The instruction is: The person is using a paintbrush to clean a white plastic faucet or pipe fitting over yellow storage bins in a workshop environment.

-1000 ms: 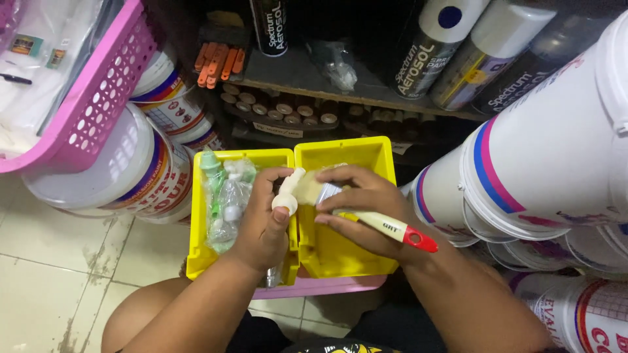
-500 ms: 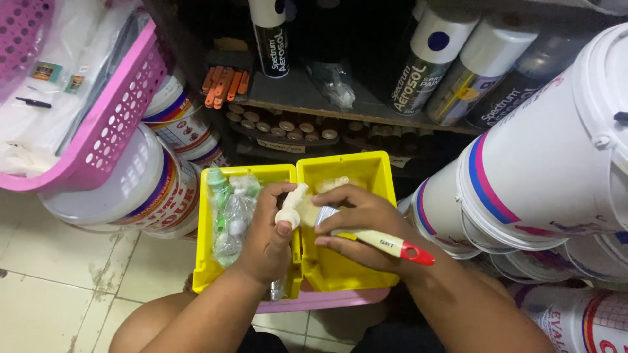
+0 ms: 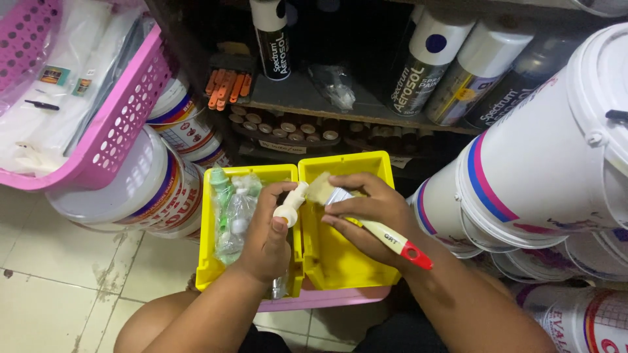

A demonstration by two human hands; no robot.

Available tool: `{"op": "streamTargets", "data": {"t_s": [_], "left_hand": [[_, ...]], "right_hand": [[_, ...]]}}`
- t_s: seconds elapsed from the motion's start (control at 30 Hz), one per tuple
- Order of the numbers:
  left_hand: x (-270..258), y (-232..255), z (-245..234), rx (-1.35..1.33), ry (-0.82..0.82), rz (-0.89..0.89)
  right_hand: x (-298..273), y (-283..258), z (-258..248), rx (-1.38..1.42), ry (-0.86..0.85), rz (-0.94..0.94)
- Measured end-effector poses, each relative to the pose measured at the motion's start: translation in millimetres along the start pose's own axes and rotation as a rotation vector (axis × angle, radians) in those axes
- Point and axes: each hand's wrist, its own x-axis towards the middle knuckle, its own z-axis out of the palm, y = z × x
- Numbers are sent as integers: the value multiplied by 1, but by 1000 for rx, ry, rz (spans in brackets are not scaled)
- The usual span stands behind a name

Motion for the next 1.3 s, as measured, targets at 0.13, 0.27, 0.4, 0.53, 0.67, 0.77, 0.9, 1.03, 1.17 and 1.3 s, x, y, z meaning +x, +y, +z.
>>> {"op": "streamTargets", "data": {"t_s": [0.13, 0.27, 0.4, 0.53, 0.67, 0.77, 0.9, 1.03, 1.17, 1.3], "left_hand": [[0, 0, 6, -70, 66, 32], [3, -1, 9, -150, 108, 45], [2, 18, 21, -108, 131, 87], [2, 22, 22, -141, 141, 49], [0, -24, 21, -299, 174, 27], [3, -36, 19, -347, 174, -13], [11, -27, 9, -244, 110, -18], [9, -34, 8, -305, 124, -15], [7, -36, 6, -275, 123, -43], [5, -39, 7, -287, 147, -40]], "right_hand": [[0, -7, 3, 77, -69, -39], [-1, 6, 0, -1, 39, -18], [-1, 1, 0, 29, 64, -69], [-2, 6, -2, 80, 63, -79], [-5, 3, 3, 118, -5, -104], [0, -5, 5, 66, -61, -96], [-1, 7, 0, -39, 73, -25], [-2, 1, 5, 86, -28, -97], [3, 7, -1, 110, 48, -97], [1, -4, 3, 143, 9, -94]]}}
